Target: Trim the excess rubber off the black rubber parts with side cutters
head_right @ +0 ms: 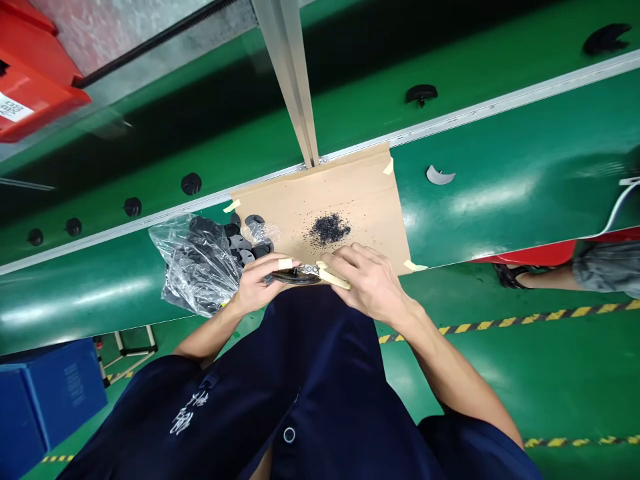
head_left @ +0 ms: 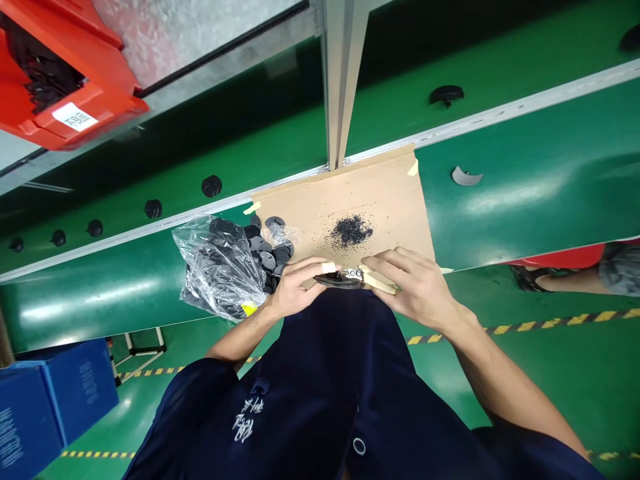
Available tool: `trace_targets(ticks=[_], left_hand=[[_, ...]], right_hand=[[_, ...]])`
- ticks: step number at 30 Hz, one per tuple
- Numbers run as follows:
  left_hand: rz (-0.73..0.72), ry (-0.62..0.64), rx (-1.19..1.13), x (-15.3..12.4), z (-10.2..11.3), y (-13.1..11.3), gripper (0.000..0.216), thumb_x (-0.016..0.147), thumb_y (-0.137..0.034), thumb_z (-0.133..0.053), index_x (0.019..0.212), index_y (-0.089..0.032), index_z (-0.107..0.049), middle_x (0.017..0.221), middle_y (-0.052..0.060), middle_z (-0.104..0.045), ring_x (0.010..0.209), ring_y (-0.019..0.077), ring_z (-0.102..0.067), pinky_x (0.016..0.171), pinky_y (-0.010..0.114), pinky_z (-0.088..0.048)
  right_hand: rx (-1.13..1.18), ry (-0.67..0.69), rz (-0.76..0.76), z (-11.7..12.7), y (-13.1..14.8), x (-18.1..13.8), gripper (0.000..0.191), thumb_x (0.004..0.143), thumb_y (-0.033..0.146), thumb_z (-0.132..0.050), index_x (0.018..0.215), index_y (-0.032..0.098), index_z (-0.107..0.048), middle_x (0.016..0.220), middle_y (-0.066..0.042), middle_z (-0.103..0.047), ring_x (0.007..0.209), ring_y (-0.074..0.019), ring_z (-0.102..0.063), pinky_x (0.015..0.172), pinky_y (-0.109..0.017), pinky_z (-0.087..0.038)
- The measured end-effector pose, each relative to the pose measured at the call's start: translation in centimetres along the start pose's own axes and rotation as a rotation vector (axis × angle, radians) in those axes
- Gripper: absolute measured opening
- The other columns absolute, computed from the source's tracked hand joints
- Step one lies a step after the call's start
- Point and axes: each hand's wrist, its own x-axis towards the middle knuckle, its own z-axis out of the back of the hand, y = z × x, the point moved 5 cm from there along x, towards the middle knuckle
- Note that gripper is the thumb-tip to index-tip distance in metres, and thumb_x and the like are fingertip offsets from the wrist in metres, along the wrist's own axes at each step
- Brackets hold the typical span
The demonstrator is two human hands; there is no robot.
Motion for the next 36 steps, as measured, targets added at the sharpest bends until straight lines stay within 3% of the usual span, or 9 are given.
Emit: trace_targets(ticks=[12,16,19,23,27,30,33,36], left_hand=[[0.009,0.041,-0.009,-0.2,-0.2,-0.1,0.027,0.095,-0.017,-0.069,0.121,-0.022,-0.075,0.105,0.008,-0.078,0.091,0.0153,-0.075,0.08,0.025,-0.063],[0.013,0.075,0.008,-0.6,-0.5,0.8,0.023,0.097,-0.022,-0.068,0.118,-0.022,-0.075,0.106,0.008,-0.078,0.093,0.0154,-0.075,0.082,0.026,-0.063],[0.081,0.151,0.073,-1.2,-0.9,2.7,0.022,0.098,-0.027,-0.067,0.117,-0.02,-0.075,0.106,0.008,-0.078,0.092,0.0165,-0.075,0.084,0.027,-0.063],[0.203,0.268,0.195,-1.7,-2.0,6.7,0.029,0.099,-0.03,-0.064,0.126,-0.02,-0.071,0.114,0.01,-0.077,0.1,0.0217,-0.076,0.088,0.033,-0.063],[0.201,0.402,0.235,-0.6,-5.4,10.6,0.041,0.1,-0.026,-0.058,0.141,-0.022,-0.061,0.126,0.012,-0.072,0.112,0.025,-0.072,0.098,0.039,-0.059],[0.311,0.494,0.27,0.2,-8.2,13.4,0.043,0.1,-0.023,-0.056,0.142,-0.022,-0.06,0.124,0.013,-0.072,0.113,0.027,-0.071,0.101,0.044,-0.057],[0.42,0.446,0.283,0.8,-8.8,15.5,0.037,0.096,-0.02,-0.062,0.132,-0.019,-0.068,0.122,0.014,-0.074,0.113,0.0282,-0.072,0.102,0.042,-0.056],[0.473,0.298,0.311,1.0,-7.4,16.8,0.025,0.092,-0.022,-0.067,0.116,-0.018,-0.075,0.109,0.009,-0.079,0.098,0.0241,-0.075,0.09,0.033,-0.059]], right_hand=[[-0.074,0.005,0.021,0.4,0.6,-0.5,0.028,0.106,0.034,-0.052,0.121,0.018,-0.07,0.09,-0.007,-0.075,0.078,-0.0193,-0.066,0.066,-0.031,-0.05],[0.036,0.035,-0.036,-0.8,-0.2,-1.0,0.029,0.107,0.035,-0.05,0.118,0.019,-0.072,0.088,-0.006,-0.075,0.077,-0.0183,-0.067,0.065,-0.03,-0.05],[0.144,0.045,-0.109,-3.0,-2.2,-1.8,0.03,0.106,0.034,-0.05,0.119,0.019,-0.072,0.096,-0.008,-0.076,0.081,-0.0195,-0.07,0.071,-0.031,-0.054],[0.068,0.094,-0.274,-6.7,-6.3,-2.1,0.029,0.097,0.024,-0.054,0.117,0.017,-0.074,0.106,-0.012,-0.077,0.093,-0.0243,-0.072,0.078,-0.034,-0.056],[0.01,0.23,-0.424,-9.2,-9.8,-2.0,0.026,0.09,0.02,-0.058,0.109,0.02,-0.075,0.105,-0.01,-0.078,0.092,-0.0246,-0.073,0.075,-0.031,-0.054],[0.014,0.228,-0.461,-9.7,-11.5,-2.6,0.026,0.09,0.026,-0.058,0.109,0.02,-0.074,0.104,-0.01,-0.078,0.088,-0.0257,-0.073,0.074,-0.034,-0.055],[0.059,0.149,-0.414,-10.6,-13.1,-4.0,0.039,0.095,0.046,-0.055,0.117,0.018,-0.07,0.106,-0.013,-0.077,0.092,-0.0297,-0.073,0.079,-0.041,-0.058],[0.002,0.048,-0.412,-12.5,-15.1,-6.0,0.056,0.099,0.061,-0.043,0.12,0.016,-0.069,0.103,-0.019,-0.074,0.093,-0.0354,-0.07,0.083,-0.05,-0.058]])
